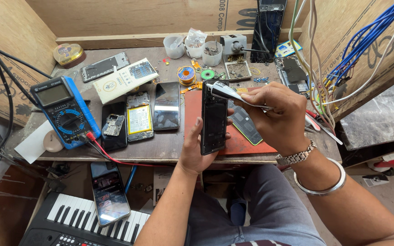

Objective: The person works on a smartphone at a repair bench, prying off its back cover with a tool, applying adhesive from a tube onto the phone, pressing the cover back into place, and powering the phone on to test the screen.

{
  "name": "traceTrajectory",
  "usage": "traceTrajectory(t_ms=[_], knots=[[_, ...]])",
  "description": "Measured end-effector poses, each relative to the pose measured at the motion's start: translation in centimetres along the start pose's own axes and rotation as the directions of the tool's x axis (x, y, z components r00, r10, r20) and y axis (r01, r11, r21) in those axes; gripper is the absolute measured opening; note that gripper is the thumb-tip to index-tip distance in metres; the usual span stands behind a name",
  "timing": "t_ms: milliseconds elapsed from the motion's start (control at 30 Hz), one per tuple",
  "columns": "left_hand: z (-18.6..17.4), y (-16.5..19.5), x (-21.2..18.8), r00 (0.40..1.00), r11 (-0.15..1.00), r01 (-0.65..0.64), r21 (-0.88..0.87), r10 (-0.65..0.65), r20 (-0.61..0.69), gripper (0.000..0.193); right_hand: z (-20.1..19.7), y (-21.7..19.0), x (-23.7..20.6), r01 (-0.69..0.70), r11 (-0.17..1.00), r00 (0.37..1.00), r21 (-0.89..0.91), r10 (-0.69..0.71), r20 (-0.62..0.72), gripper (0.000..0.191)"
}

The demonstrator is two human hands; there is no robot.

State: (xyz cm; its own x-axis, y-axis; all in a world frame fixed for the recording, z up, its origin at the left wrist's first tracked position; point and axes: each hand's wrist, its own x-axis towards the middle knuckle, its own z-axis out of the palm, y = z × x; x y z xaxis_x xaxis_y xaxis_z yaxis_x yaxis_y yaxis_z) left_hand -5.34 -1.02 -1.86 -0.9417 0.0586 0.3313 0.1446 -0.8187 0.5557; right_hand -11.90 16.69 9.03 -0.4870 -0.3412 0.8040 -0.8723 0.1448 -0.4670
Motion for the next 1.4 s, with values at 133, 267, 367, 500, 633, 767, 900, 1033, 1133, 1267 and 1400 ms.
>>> traceTrajectory(t_ms=[133,267,367,500,633,767,900,1033,1133,1267,1400], knots=[[0.02,0.05,-0.04,1.0,1.0,-0.003,0.0,0.003,-0.001,0.064,0.01,0.03,0.13,0.003,1.0,1.0,-0.013,-0.003,-0.005,0.016],[0.0,0.04,-0.09,1.0,1.0,-0.007,0.006,0.007,0.003,0.065,-0.09,0.01,0.19,-0.005,1.0,1.0,-0.016,0.005,-0.006,0.016],[-0.02,-0.07,0.02,1.0,1.0,-0.008,-0.02,0.008,0.016,0.064,-0.23,0.04,0.26,-0.001,1.0,1.0,-0.02,0.0,-0.006,0.016],[-0.05,-0.16,0.06,1.0,1.0,0.003,-0.022,-0.002,0.01,0.065,-0.42,0.06,0.2,-0.007,1.0,1.0,-0.021,0.007,-0.009,0.016],[-0.12,-0.13,0.01,1.0,1.0,0.003,-0.007,-0.003,0.011,0.065,-0.46,0.11,0.06,-0.035,0.999,0.999,-0.015,0.034,-0.013,0.015],[-0.18,-0.14,0.0,1.0,1.0,0.007,0.0,-0.007,0.01,0.066,-0.51,0.25,-0.11,-0.045,0.999,0.999,-0.005,0.045,-0.018,0.015],[-0.28,-0.22,0.0,1.0,1.0,0.01,-0.006,-0.009,0.007,0.065,-0.56,0.37,-0.23,-0.061,0.998,0.998,0.012,0.062,-0.021,0.015],[-0.41,-0.28,-0.06,1.0,1.0,0.01,-0.009,-0.01,0.001,0.065,-0.66,0.38,-0.3,-0.046,0.999,0.999,-0.02,0.045,-0.019,0.016],[-0.48,-0.3,-0.05,1.0,1.0,0.004,-0.002,-0.004,0.004,0.065,-0.73,0.4,-0.31,-0.071,0.997,0.997,-0.029,0.07,-0.014,0.016],[-0.43,-0.32,0.06,1.0,1.0,0.009,0.003,-0.009,0.005,0.064,-0.85,0.55,-0.35,-0.075,0.997,0.997,0.002,0.075,-0.015,0.015],[-0.36,-0.25,0.04,1.0,1.0,-0.006,0.017,0.006,0.013,0.065,-0.89,0.88,-0.48,-0.066,0.998,0.998,-0.019,0.066,-0.02,0.015]])
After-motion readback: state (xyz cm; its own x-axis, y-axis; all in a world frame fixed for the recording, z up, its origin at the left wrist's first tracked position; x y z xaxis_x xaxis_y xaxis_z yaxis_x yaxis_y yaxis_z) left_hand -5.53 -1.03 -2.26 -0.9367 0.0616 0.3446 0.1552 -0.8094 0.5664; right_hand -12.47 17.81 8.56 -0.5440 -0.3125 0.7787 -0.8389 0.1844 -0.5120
